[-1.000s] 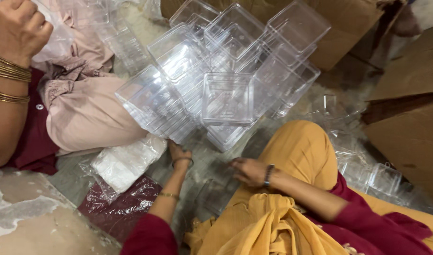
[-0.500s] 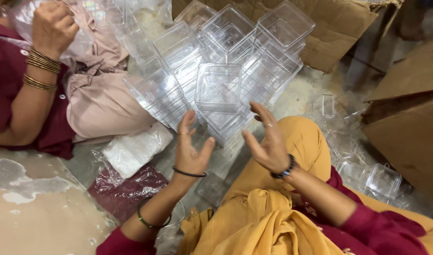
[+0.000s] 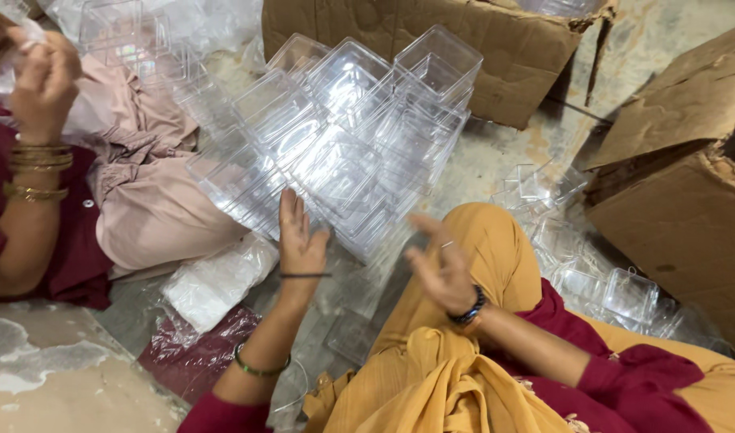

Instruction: The person sits on the floor and assembles clear plastic boxes, fitting lids onto bases one at a time by hand. They take box parts from open cardboard boxes, snap each pair together, and stack the finished boxes in a pile beside them.

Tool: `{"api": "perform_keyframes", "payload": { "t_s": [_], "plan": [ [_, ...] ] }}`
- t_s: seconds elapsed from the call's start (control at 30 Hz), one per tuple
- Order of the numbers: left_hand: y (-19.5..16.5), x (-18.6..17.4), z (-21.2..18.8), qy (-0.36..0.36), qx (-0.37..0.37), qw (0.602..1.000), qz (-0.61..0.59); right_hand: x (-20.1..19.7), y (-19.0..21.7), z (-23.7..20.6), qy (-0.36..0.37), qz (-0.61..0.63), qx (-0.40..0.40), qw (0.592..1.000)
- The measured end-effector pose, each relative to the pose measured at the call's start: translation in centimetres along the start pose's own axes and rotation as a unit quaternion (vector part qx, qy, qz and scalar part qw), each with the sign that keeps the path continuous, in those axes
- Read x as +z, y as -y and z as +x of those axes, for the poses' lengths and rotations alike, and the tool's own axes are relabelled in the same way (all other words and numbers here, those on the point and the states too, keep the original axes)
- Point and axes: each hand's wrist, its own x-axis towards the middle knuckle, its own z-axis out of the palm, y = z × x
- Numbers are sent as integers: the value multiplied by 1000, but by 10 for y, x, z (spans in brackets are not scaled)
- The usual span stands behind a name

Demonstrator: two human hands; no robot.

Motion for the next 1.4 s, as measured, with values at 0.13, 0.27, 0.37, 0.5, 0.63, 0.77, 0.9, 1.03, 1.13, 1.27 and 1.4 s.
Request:
{"api": "perform_keyframes", "payload": {
  "t_s": [0.13,0.27,0.37,0.5,0.63,0.77,0.9,1.03,1.13,1.27,1.4],
  "plan": [
    [-8,13,-22,21,-9,1000,11,-23,-29,27,-107,109,60,987],
    [-9,36,-21,26,-38,999,4,-5,-39,44,-70,68,40,994],
    [-13,43,-14,3,-55,998,-10,9,-34,42,-31,57,28,997],
    [-22,34,-8,-4,-45,999,-25,2,-19,30,0,7,-24,1000],
    [-35,29,-11,-57,-22,997,37,-16,-4,21,-20,-42,-83,995],
    [-83,12,-2,-137,122,972,149,-36,7,23,-13,-75,-167,983],
    [-164,-83,96,-92,355,913,181,-44,12,27,37,-54,-151,986],
    [-155,-131,237,97,19,975,198,-23,3,27,110,31,-19,993],
    [-106,-128,285,256,-227,932,123,-3,-11,21,115,70,24,991],
    [-63,-119,303,282,-328,898,81,2,-29,7,142,112,125,975],
    [-40,-116,306,274,-363,891,-3,-2,-35,3,168,114,197,959]
  ]
}}
